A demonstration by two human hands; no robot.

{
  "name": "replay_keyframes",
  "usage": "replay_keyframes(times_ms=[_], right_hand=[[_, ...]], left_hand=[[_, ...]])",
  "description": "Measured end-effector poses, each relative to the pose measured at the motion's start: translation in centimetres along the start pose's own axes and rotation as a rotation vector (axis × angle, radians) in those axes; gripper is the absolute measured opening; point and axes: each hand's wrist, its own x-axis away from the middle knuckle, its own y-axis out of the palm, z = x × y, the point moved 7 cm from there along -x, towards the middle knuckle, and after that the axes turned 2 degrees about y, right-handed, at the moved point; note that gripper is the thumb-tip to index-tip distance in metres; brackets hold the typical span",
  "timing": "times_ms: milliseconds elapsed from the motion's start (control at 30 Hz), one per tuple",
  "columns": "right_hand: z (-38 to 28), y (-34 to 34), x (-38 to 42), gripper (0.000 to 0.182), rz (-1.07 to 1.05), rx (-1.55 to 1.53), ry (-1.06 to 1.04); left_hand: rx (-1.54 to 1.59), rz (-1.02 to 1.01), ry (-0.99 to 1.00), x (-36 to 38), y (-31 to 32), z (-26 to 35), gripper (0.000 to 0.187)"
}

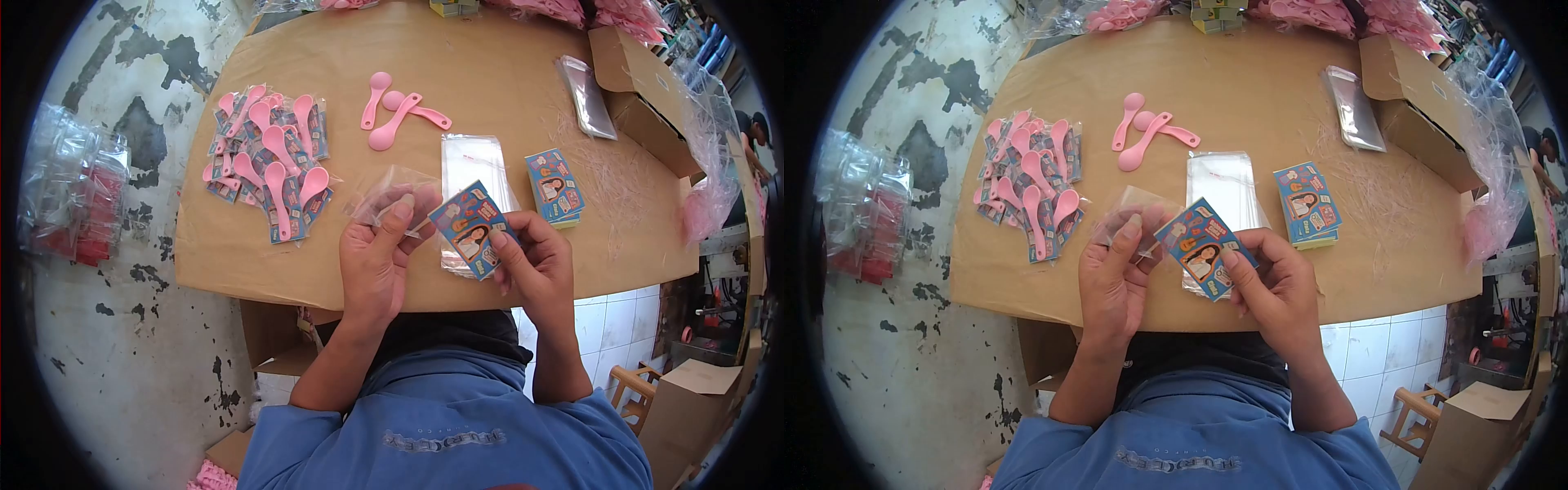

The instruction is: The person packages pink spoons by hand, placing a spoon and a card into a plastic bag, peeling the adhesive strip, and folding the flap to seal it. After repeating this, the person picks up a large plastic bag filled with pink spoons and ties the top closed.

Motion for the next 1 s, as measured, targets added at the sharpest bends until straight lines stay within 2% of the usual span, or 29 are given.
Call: replay_keyframes(times_ms=[100, 300, 533, 633, 867, 1000], right_hand=[[0.0, 0.4, -0.4, 0.020, 0.046, -0.004, -0.054], [-0.3, 1.8, -0.5, 0.019, -0.121, 0.226, 0.051], [0.2, 0.7, -1.5, 0.019, -0.079, -0.010, 0.028], [-0.1, 2.1, -1.5, 0.017, -0.052, -0.113, -0.059], [0.2, 3.3, -2.2, 0.017, 0.017, -0.116, -0.202], [0.4, 4.5, -1.9, 0.025, -0.103, -0.138, -0.076]], left_hand=[[0.045, -0.019, -0.018, 0.2, 0.9, 0.0, 0.030], [0.052, -0.076, -0.014, 0.2, 0.5, -0.5, 0.032], [0.077, -0.067, 0.023, 0.5, 1.0, 0.0, 0.033], [0.061, -0.087, 0.043, 0.6, 1.2, -0.9, 0.032], [-0.048, -0.094, 0.081, 1.3, 3.1, -0.4, 0.031], [-0.067, -0.105, 0.111, 1.7, 2.6, -0.1, 0.042]])
